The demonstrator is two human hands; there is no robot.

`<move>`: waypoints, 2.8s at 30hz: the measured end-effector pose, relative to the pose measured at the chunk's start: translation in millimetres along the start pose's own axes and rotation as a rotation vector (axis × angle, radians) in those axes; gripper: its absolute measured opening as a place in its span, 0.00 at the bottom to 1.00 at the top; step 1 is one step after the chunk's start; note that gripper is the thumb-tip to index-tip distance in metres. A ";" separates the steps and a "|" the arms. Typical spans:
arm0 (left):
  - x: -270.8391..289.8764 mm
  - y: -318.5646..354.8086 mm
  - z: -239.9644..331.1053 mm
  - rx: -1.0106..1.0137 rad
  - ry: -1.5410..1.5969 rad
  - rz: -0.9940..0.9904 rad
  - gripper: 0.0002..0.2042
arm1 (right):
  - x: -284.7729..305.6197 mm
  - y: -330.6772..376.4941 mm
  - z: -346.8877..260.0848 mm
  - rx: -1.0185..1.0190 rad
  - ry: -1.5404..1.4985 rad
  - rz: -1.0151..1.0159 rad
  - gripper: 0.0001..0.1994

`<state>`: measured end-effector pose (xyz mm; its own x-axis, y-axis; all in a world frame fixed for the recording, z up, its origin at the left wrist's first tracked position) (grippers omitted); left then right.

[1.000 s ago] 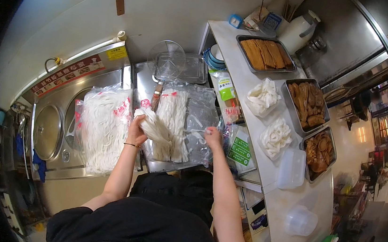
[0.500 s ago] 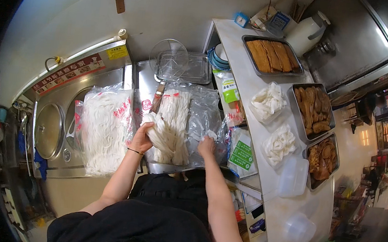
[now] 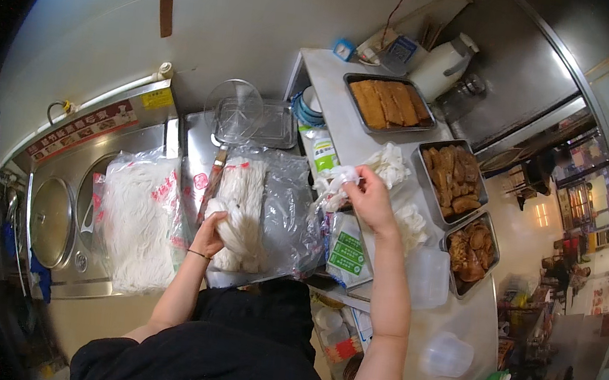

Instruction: The person repeatedly pulls bundles of white noodles from a large plastic bag, separates them, and places them into a clear plastic container on the counter. The task involves repetitive handling of the noodles to organize them into the container.

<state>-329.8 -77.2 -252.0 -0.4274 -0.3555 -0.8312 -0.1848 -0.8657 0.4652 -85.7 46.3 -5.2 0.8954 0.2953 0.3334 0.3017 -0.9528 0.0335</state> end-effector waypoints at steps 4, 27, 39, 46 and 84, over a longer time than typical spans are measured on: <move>-2.2 -1.3 -4.3 0.041 -0.009 -0.021 0.12 | 51.8 -3.1 -59.8 0.124 -0.067 0.079 0.04; 2.9 -3.1 2.4 0.005 0.029 -0.022 0.13 | 172.1 -24.2 -67.0 0.134 -0.070 0.422 0.06; 0.9 -4.3 -2.5 0.020 0.025 -0.044 0.16 | 175.8 -35.0 -18.4 -0.011 -0.304 0.442 0.03; -1.6 -5.6 -6.1 0.026 0.024 -0.050 0.15 | 200.8 -42.3 -68.1 0.142 -0.216 0.495 0.05; -38.1 2.6 -25.2 0.112 -0.031 -0.239 0.20 | 240.5 -34.5 -197.7 0.351 0.067 0.668 0.07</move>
<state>-291.8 -74.8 -226.7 -0.3864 -0.1329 -0.9127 -0.3796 -0.8789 0.2887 54.5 136.2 260.1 0.9058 -0.3529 0.2346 -0.2016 -0.8458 -0.4940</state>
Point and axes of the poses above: each hand's wrist, its own y-axis away from the middle knuckle, its own x-axis out of the back of the hand, z = x × y, the point moved 9 cm from there along -y, towards the middle knuckle, and after that the axes turned 2 degrees about -z, right-handed, at the moved point
